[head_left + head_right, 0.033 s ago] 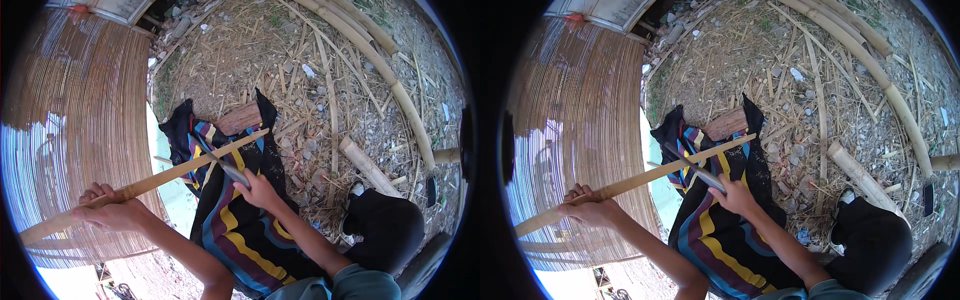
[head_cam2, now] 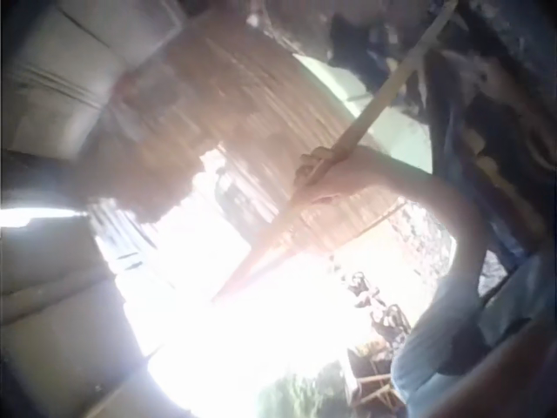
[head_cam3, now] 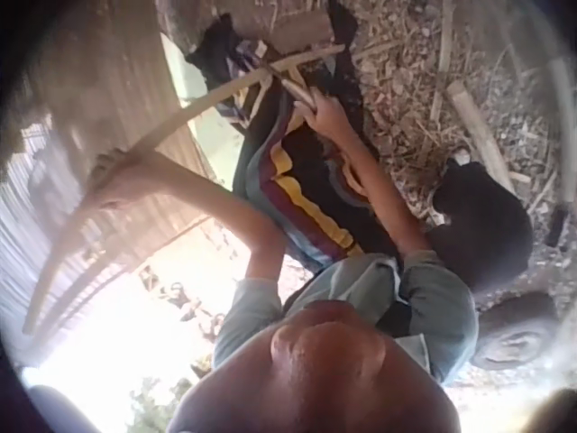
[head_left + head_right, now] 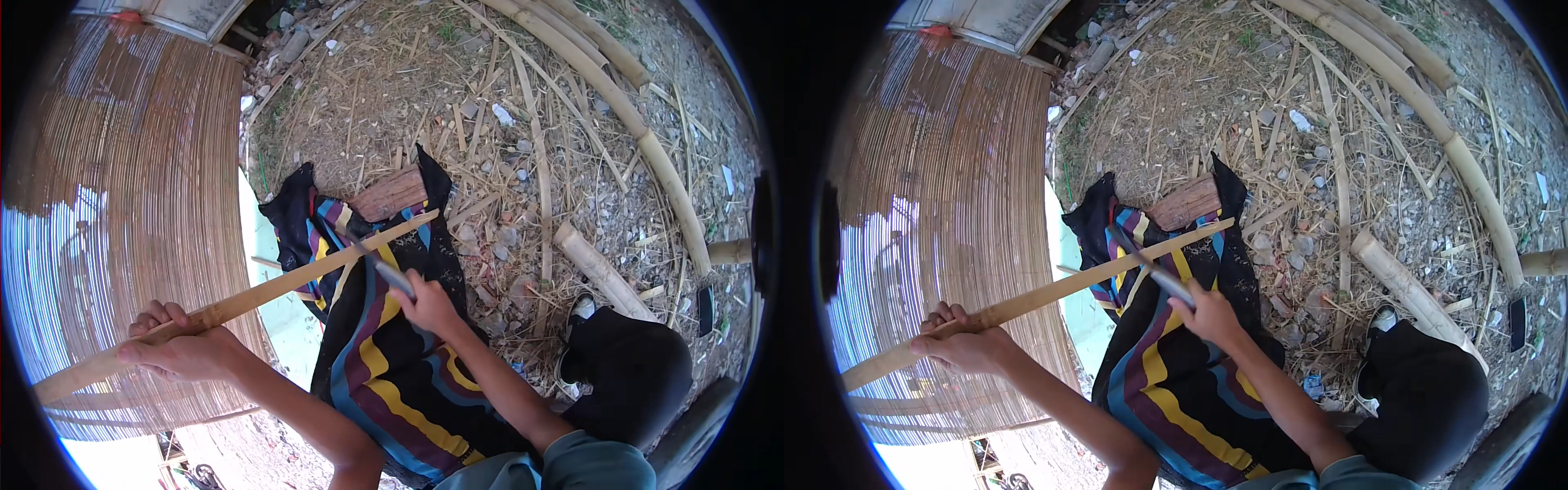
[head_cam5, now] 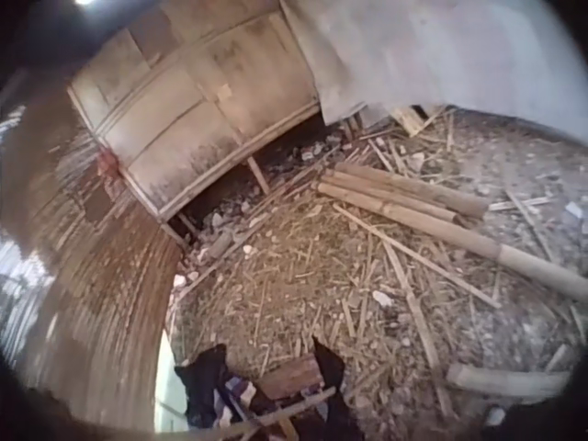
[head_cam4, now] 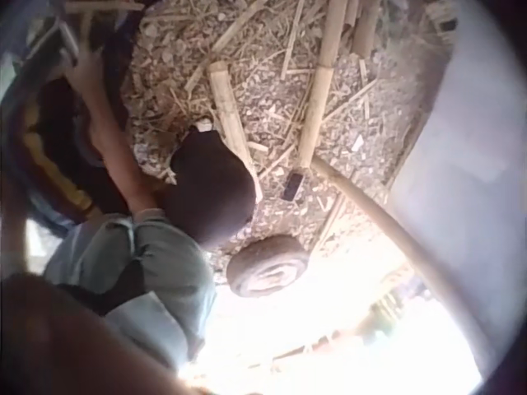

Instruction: The person cuts, shaves, and trims bamboo sticks using a knife.

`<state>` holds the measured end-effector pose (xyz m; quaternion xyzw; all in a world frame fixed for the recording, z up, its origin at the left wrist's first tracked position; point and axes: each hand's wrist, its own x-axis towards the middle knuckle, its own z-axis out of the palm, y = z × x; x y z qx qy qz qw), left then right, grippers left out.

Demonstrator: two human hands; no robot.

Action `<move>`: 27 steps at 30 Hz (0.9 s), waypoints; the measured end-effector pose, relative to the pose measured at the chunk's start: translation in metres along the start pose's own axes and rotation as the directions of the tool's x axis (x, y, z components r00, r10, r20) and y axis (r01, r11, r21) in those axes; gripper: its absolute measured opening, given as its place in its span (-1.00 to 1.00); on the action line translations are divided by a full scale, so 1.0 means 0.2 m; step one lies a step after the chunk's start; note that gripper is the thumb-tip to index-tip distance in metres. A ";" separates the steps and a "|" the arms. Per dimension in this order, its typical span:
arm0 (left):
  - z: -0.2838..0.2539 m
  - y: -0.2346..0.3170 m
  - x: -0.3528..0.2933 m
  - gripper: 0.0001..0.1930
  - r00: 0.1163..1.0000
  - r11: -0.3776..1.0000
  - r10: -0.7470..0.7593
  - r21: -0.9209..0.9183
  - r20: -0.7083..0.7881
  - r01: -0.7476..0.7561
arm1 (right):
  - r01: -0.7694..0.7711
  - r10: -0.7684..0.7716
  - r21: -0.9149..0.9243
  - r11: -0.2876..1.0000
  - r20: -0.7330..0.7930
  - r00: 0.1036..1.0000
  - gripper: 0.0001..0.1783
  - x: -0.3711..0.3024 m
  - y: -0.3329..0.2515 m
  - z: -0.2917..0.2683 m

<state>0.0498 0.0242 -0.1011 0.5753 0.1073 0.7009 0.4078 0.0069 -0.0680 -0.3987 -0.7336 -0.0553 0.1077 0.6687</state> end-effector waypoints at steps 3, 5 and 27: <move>0.02 0.03 -0.03 -0.53 1.000 1.000 0.018 -0.021 -0.007 -0.018 | -0.524 0.515 -0.045 0.851 -0.122 0.848 -0.48 0.10 0.56 -0.06; 0.00 0.01 -0.01 -0.53 1.000 0.999 0.023 -0.031 0.002 -0.023 | -0.434 0.449 -0.411 0.802 -0.065 0.891 -0.42 0.05 0.89 -0.22; -0.16 0.01 0.14 -0.59 0.980 0.916 -0.188 -0.347 0.063 0.199 | 0.018 -0.050 0.208 0.978 0.151 0.987 -0.69 -0.18 -0.48 -0.03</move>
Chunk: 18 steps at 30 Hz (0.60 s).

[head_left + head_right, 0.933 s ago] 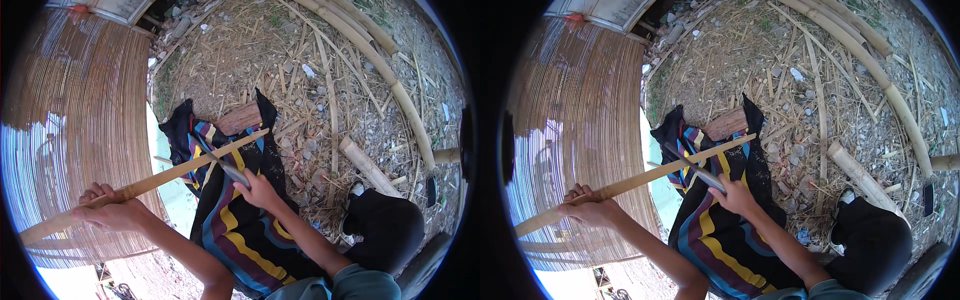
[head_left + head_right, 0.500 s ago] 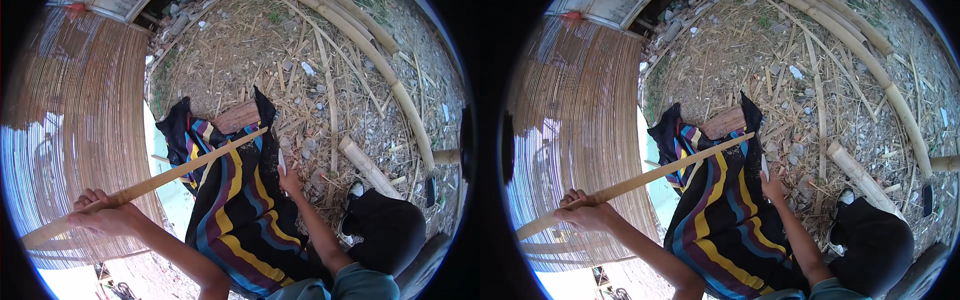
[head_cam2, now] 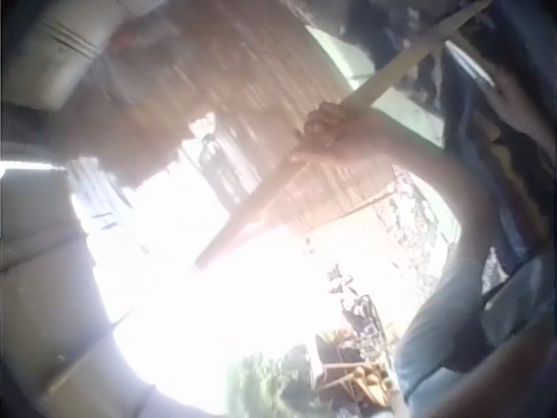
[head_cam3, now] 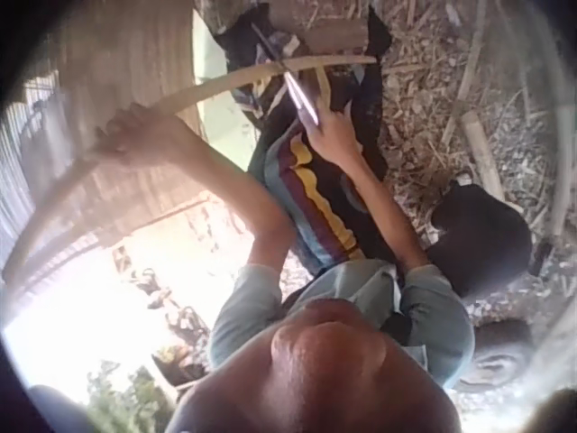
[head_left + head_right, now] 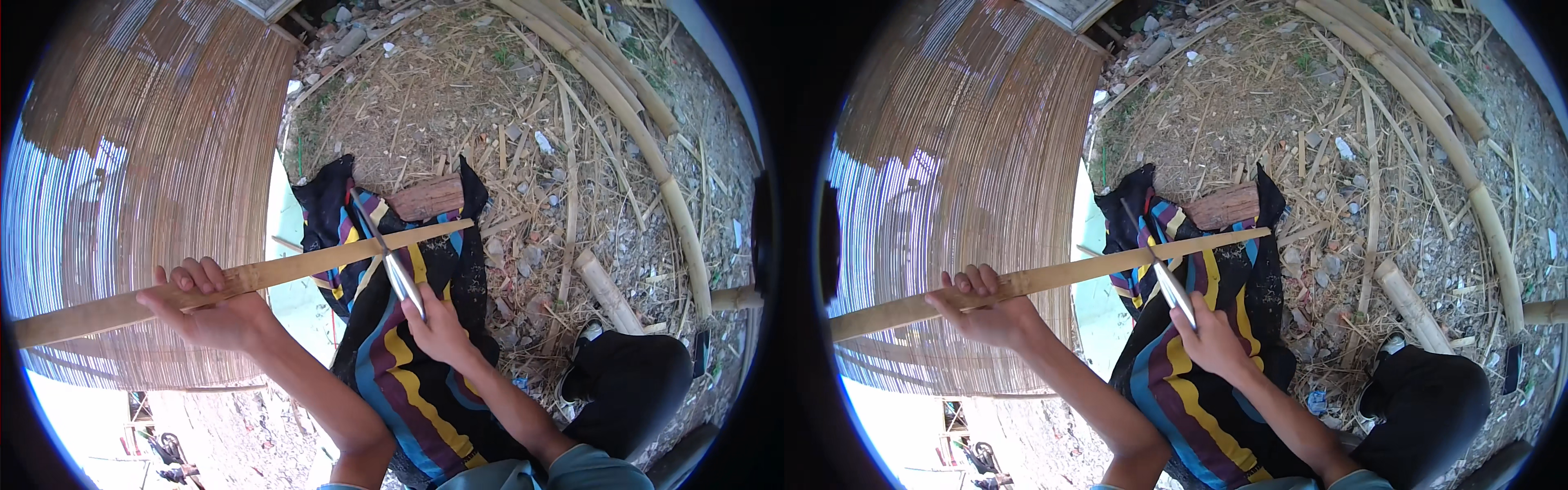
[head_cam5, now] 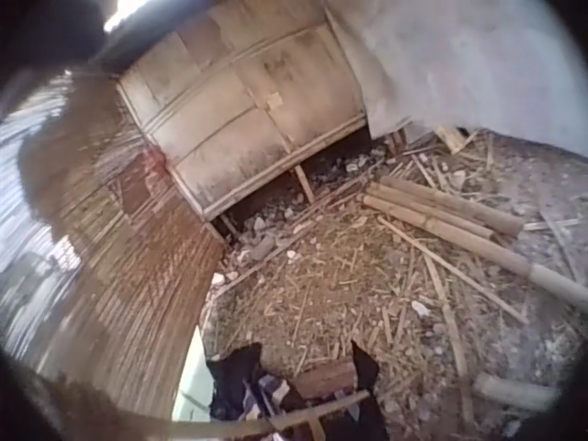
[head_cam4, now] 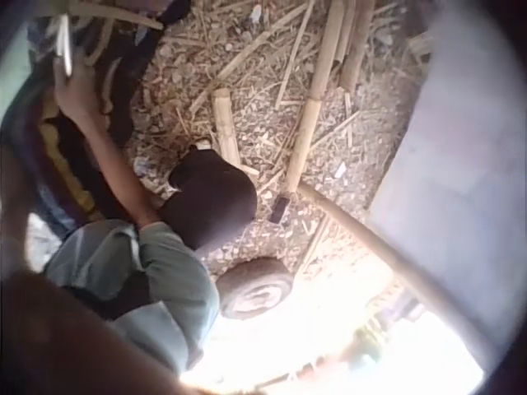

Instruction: The person cuts, shaves, and trims bamboo sticks using a knife.

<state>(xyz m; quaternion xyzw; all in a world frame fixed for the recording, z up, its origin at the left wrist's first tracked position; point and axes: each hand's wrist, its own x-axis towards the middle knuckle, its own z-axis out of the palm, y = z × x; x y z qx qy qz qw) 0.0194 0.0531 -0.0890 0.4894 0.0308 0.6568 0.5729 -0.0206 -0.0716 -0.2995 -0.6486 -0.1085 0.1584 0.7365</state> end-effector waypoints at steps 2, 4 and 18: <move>-0.05 0.04 0.04 -0.63 0.998 0.989 -0.058 -0.133 0.037 0.063 | 0.024 -0.023 -0.018 1.000 0.064 0.998 -0.70 -0.06 -0.14 0.02; -0.10 0.07 0.07 -0.66 0.993 0.959 -0.093 -0.261 0.075 0.109 | 0.048 -0.043 -0.036 0.998 0.128 0.991 -0.69 -0.12 -0.25 0.03; -0.25 -0.20 -0.02 -0.54 0.820 0.863 -0.502 -0.106 -0.276 0.493 | -0.419 0.377 -0.349 0.838 -0.183 0.908 -0.61 -0.20 0.20 -0.25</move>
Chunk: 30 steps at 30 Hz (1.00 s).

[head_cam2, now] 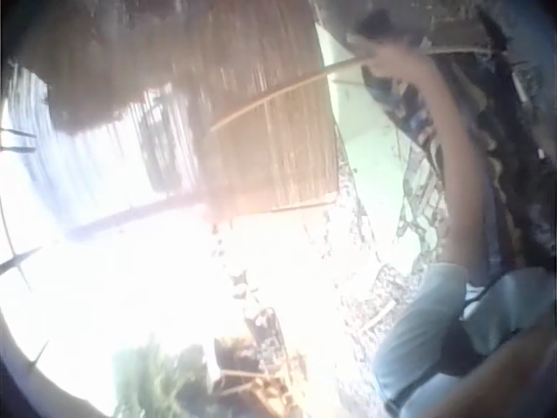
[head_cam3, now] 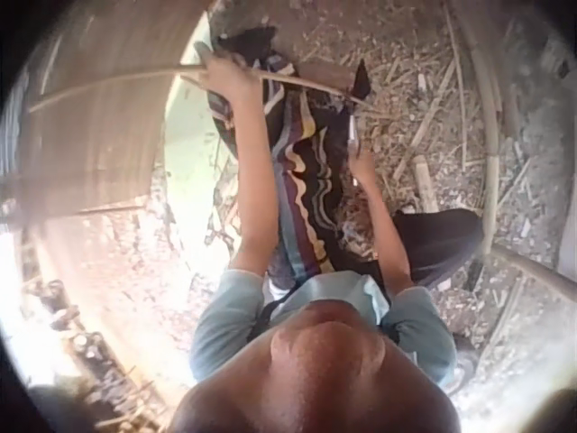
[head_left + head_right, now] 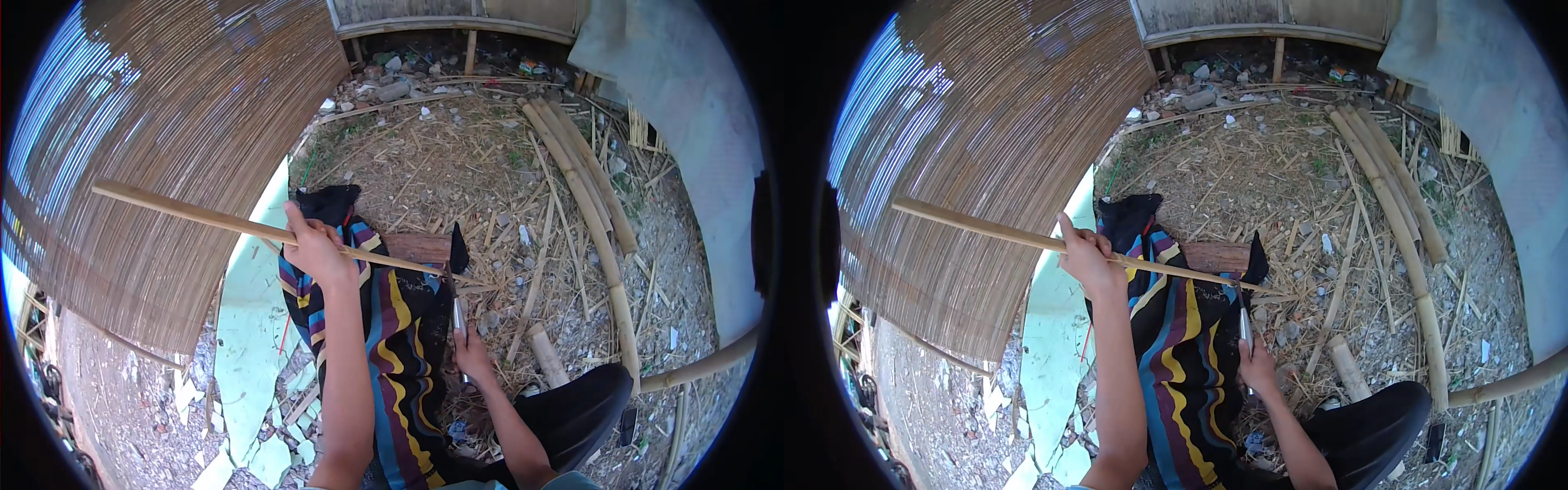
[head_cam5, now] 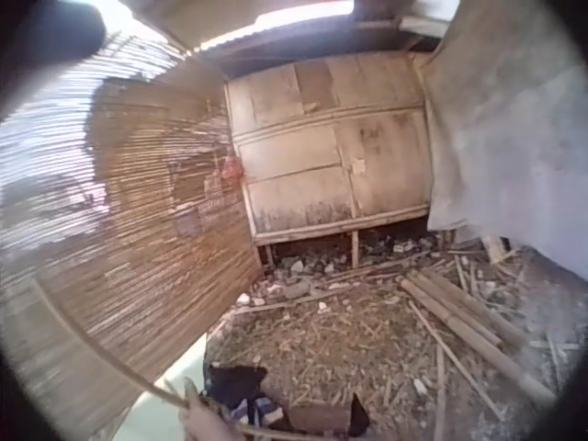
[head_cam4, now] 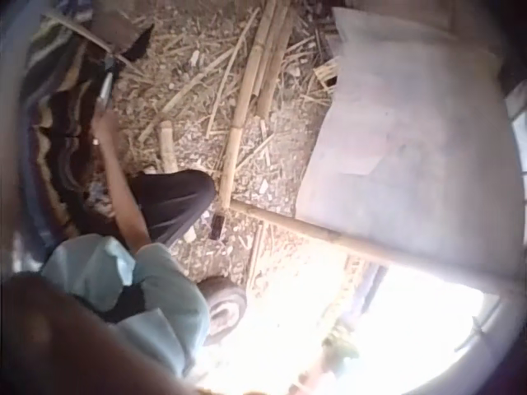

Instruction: The person cuts, shaves, and trims bamboo sticks using a knife.

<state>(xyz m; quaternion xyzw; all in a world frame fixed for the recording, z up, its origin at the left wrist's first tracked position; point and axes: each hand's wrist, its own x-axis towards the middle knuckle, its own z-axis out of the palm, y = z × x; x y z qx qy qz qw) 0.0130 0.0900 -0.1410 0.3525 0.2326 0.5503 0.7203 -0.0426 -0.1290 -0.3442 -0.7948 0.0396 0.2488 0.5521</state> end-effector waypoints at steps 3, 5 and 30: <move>0.06 -0.01 -0.11 -0.52 0.979 1.000 -0.016 0.023 0.204 0.012 | 0.021 -0.021 -0.001 1.000 0.055 0.998 -0.59 -0.02 -0.02 -0.12; 0.08 0.00 -0.19 -0.53 0.914 0.998 0.001 0.052 0.405 -0.025 | 0.000 -0.005 0.076 0.997 0.063 0.998 -0.58 -0.08 -0.12 -0.15; 0.10 -0.02 -0.18 -0.41 0.808 1.000 0.020 0.003 0.589 -0.027 | 0.537 -0.536 0.002 0.844 0.070 0.841 -0.67 -0.07 -0.15 -0.17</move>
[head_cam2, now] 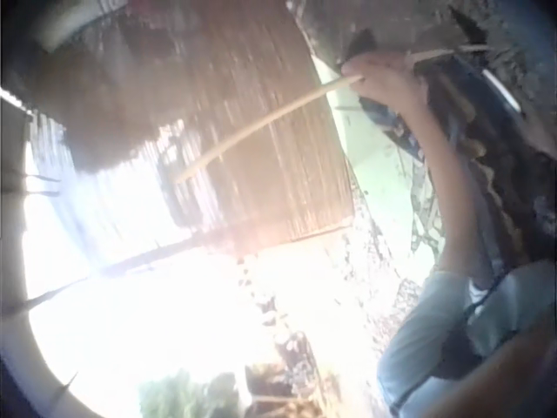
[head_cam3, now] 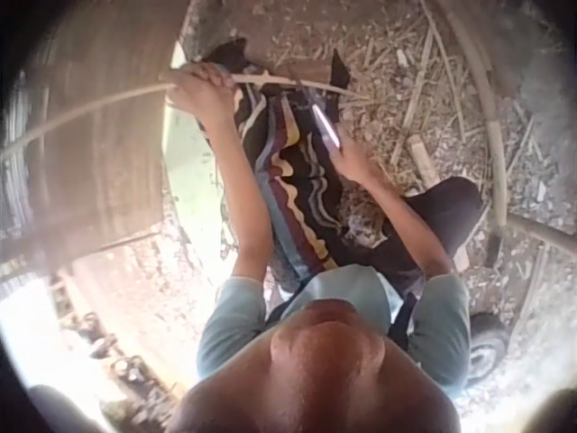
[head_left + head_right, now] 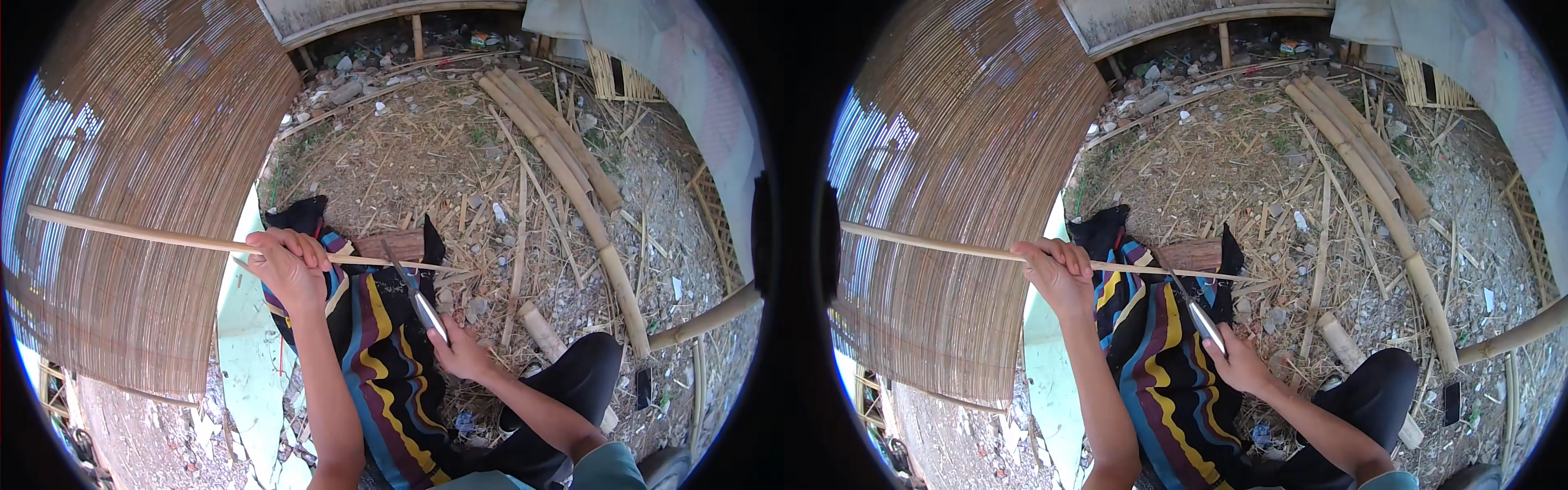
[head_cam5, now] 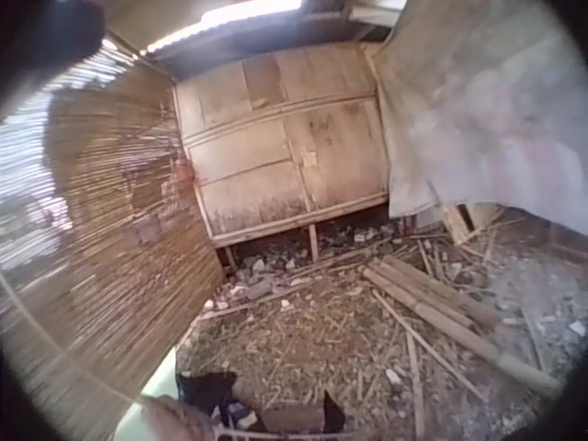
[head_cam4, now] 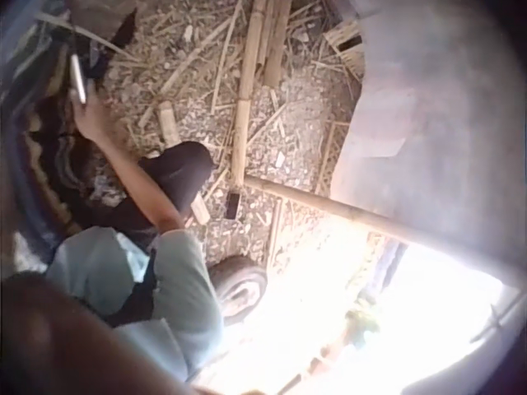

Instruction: The person cuts, shaves, and trims bamboo sticks using a knife.

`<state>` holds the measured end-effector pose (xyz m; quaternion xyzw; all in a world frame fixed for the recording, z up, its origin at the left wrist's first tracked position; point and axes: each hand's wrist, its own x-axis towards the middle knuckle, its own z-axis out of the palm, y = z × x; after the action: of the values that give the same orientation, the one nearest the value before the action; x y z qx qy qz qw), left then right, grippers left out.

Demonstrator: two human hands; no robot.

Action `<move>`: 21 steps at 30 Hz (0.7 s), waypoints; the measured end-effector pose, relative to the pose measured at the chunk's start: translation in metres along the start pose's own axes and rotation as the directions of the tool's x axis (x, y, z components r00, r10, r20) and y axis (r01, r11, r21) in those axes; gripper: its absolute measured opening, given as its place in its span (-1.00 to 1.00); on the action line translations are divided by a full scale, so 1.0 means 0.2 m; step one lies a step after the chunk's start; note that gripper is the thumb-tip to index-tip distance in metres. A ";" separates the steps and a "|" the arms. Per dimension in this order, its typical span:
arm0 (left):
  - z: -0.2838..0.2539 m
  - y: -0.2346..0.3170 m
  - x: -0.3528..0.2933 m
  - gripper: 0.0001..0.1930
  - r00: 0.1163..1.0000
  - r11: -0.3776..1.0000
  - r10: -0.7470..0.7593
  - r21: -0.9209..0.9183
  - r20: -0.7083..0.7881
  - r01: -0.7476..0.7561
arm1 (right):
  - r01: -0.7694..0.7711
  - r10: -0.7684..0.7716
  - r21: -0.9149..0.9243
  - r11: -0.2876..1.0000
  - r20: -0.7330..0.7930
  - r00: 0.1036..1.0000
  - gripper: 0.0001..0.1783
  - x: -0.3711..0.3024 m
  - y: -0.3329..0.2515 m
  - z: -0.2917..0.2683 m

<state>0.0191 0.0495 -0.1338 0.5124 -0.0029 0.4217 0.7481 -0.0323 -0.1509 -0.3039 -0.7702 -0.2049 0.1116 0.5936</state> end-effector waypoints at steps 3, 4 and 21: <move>0.03 0.00 0.00 -0.40 1.000 1.000 0.018 -0.022 -0.022 -0.018 | -0.363 0.366 0.214 0.907 0.026 0.930 -0.63 0.04 0.13 0.05; 0.00 0.00 0.01 -0.40 1.000 0.999 0.001 -0.033 0.002 -0.001 | -0.423 0.433 0.289 0.859 0.032 0.901 -0.62 0.08 0.23 0.05; 0.02 0.01 0.00 -0.40 0.999 0.996 -0.038 -0.085 0.012 0.038 | -0.600 0.596 -0.003 0.800 -0.116 0.795 -0.54 0.08 0.73 -0.07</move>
<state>0.0209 0.0464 -0.1299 0.4821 -0.0149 0.4044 0.7771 0.0135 -0.1869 -0.4397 -0.8120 0.0793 0.2468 0.5229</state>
